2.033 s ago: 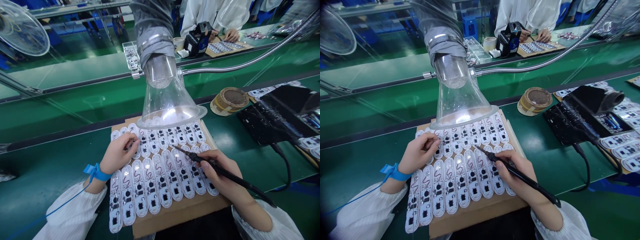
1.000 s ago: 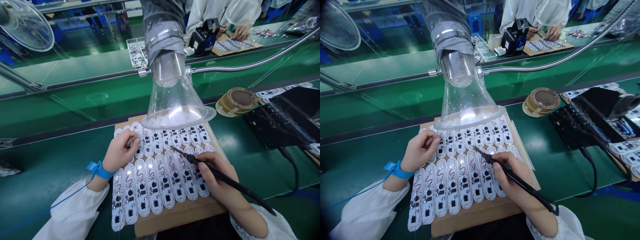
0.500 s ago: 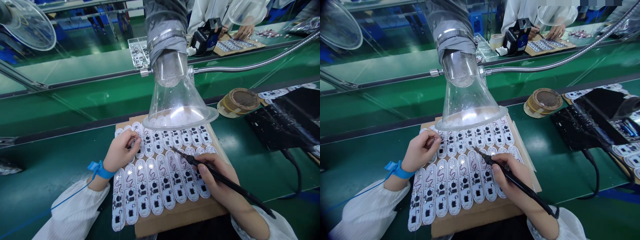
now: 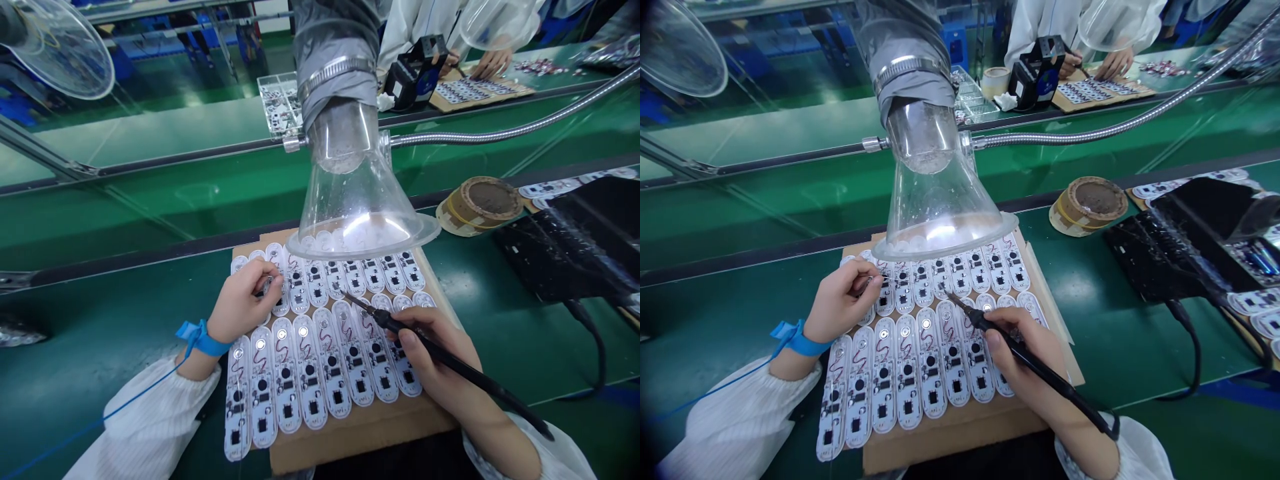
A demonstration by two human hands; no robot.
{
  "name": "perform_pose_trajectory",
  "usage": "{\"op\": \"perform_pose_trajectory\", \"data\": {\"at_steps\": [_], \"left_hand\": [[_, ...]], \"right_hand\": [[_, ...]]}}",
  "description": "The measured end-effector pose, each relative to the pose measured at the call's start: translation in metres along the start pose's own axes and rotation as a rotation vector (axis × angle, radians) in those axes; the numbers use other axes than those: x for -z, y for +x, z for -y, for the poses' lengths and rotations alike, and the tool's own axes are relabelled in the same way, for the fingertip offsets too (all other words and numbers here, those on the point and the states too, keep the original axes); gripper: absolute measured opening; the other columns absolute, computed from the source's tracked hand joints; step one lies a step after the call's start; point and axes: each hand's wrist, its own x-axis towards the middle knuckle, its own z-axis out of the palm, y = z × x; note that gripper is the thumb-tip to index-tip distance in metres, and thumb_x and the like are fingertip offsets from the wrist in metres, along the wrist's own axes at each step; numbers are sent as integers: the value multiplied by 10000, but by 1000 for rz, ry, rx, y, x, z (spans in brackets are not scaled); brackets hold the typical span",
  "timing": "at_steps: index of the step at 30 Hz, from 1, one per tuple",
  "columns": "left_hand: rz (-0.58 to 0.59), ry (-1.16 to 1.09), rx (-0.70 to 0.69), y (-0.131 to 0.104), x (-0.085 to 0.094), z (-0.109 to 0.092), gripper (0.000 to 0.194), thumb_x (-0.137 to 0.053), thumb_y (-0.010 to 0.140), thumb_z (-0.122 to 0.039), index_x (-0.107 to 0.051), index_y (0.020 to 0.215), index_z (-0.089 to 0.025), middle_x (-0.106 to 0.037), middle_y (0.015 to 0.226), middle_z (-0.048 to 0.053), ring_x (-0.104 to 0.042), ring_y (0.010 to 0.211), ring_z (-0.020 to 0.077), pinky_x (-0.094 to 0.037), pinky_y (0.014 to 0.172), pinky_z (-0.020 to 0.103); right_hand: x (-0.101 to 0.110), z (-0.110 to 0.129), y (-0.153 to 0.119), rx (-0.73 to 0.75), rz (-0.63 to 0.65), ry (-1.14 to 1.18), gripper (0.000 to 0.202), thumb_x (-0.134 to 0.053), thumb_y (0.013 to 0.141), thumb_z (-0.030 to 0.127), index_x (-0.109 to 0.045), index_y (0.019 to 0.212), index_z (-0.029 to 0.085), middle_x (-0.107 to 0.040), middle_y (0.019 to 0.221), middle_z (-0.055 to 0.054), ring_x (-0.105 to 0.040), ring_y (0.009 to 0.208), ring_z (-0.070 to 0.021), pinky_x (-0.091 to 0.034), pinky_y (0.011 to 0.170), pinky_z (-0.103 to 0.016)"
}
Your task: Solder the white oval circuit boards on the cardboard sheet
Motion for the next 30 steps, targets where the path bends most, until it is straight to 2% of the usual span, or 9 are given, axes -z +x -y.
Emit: {"op": "perform_pose_trajectory", "data": {"at_steps": [5, 10, 17, 30], "left_hand": [[5, 4, -10, 1, 1, 0, 120, -577, 984, -128, -533, 897, -198, -355, 685, -61, -358, 572, 95, -317, 531, 239], [-2, 4, -19, 0, 0, 1, 125, -579, 980, -122, -531, 891, -196, -357, 685, -61, -360, 576, 95, -317, 532, 237], [4, 17, -34, 1, 0, 1, 130, -580, 980, -124, -526, 885, -195, -342, 686, -61, -361, 577, 95, -314, 535, 240], [-14, 6, -33, 0, 0, 2, 131, -582, 976, -121, -527, 884, -197, -343, 681, -62, -356, 573, 96, -309, 532, 240]], "right_hand": [[1, 1, 1, 22, 77, -15, 130, -643, 997, 369, -652, 1096, 285, -788, 877, 23, -782, 752, -140, -602, 643, -196], [0, 2, 3, 27, 42, -18, 136, -629, 1005, 394, -647, 1097, 295, -787, 873, 35, -781, 753, -133, -605, 653, -191], [1, 8, 7, 64, 92, -86, 134, -611, 1008, 392, -651, 1074, 283, -796, 877, 24, -782, 741, -146, -589, 585, -198], [-1, 2, 3, 53, 57, -38, 145, -617, 1010, 418, -643, 1091, 301, -786, 863, 45, -780, 739, -122, -600, 641, -181]]}}
